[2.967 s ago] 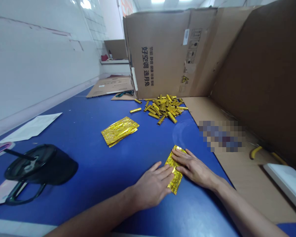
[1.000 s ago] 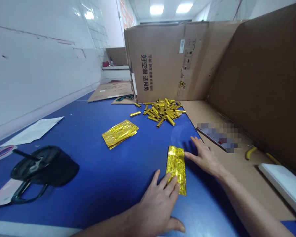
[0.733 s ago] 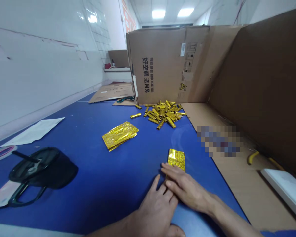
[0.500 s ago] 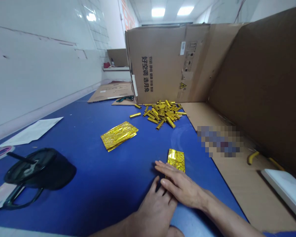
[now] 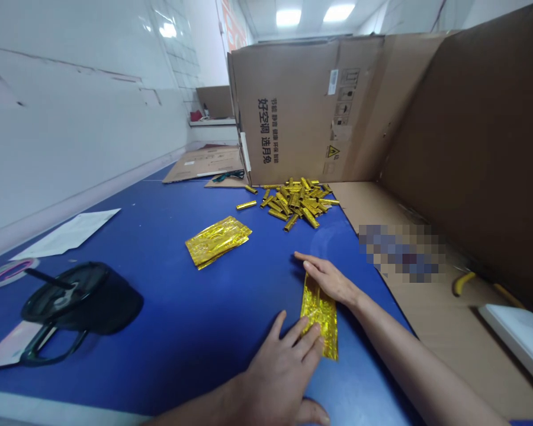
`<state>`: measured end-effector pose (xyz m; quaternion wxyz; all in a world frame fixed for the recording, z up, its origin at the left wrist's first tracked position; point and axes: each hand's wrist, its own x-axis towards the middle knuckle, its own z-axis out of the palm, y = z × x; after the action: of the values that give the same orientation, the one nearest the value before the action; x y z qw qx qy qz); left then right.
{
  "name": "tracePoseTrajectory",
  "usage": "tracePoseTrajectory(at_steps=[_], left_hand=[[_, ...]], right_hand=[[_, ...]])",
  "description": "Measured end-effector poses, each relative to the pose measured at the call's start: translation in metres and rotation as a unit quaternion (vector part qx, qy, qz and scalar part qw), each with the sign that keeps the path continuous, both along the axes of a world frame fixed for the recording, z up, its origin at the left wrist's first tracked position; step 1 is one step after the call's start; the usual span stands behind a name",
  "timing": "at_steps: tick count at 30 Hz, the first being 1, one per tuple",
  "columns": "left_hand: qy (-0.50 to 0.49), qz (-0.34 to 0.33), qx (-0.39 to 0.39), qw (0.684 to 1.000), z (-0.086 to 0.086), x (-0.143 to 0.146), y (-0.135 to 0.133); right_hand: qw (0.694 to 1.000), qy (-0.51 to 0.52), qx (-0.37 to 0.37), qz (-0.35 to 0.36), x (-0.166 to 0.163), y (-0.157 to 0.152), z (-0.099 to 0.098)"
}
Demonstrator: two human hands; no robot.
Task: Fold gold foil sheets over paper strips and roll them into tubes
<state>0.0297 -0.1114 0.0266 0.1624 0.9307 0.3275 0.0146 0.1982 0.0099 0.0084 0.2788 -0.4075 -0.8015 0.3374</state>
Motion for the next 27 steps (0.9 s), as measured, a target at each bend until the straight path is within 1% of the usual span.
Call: tracePoseTrajectory(at_steps=[3,5,8,11,16,20,21,22,23,24,26,27], left_hand=[[0.001,-0.009,0.001,1.0,0.003,-0.007,0.005],[0.005,-0.012,-0.001,1.0,0.004,-0.011,0.008],[0.012,-0.011,-0.005,1.0,0.004,-0.014,0.009],[0.017,-0.008,-0.009,1.0,0.003,-0.013,0.003],[0.02,-0.023,-0.02,0.999,0.002,-0.02,-0.011],[0.007,-0.031,-0.036,0.999,0.011,-0.023,-0.015],[-0.006,-0.031,-0.042,0.999,0.014,-0.021,-0.013],[-0.024,-0.01,-0.042,0.999,0.018,-0.018,-0.011],[-0.052,0.015,-0.032,0.998,0.02,-0.014,-0.007],[-0.084,0.019,-0.011,0.996,0.022,-0.01,-0.002],[-0.12,0.0,0.026,0.993,0.025,-0.002,0.01],[-0.125,-0.022,0.037,0.991,0.026,0.001,0.016]], right_hand=[[0.999,-0.033,0.023,0.004,0.001,-0.002,-0.003],[0.993,-0.103,0.053,-0.004,0.0,-0.004,-0.006],[0.967,-0.233,0.1,-0.037,-0.003,-0.007,-0.008],[0.945,-0.302,0.114,-0.055,-0.005,-0.007,-0.01],[0.933,-0.335,0.117,-0.061,-0.005,-0.006,-0.012],[0.931,-0.342,0.117,-0.058,-0.005,-0.006,-0.012],[0.93,-0.343,0.117,-0.057,-0.005,-0.006,-0.012],[0.93,-0.343,0.117,-0.056,-0.005,-0.007,-0.012],[0.93,-0.343,0.117,-0.055,-0.005,-0.007,-0.012],[0.93,-0.343,0.118,-0.056,-0.005,-0.007,-0.012],[0.93,-0.342,0.119,-0.056,-0.006,-0.006,-0.012],[0.93,-0.343,0.118,-0.056,-0.006,-0.006,-0.012]])
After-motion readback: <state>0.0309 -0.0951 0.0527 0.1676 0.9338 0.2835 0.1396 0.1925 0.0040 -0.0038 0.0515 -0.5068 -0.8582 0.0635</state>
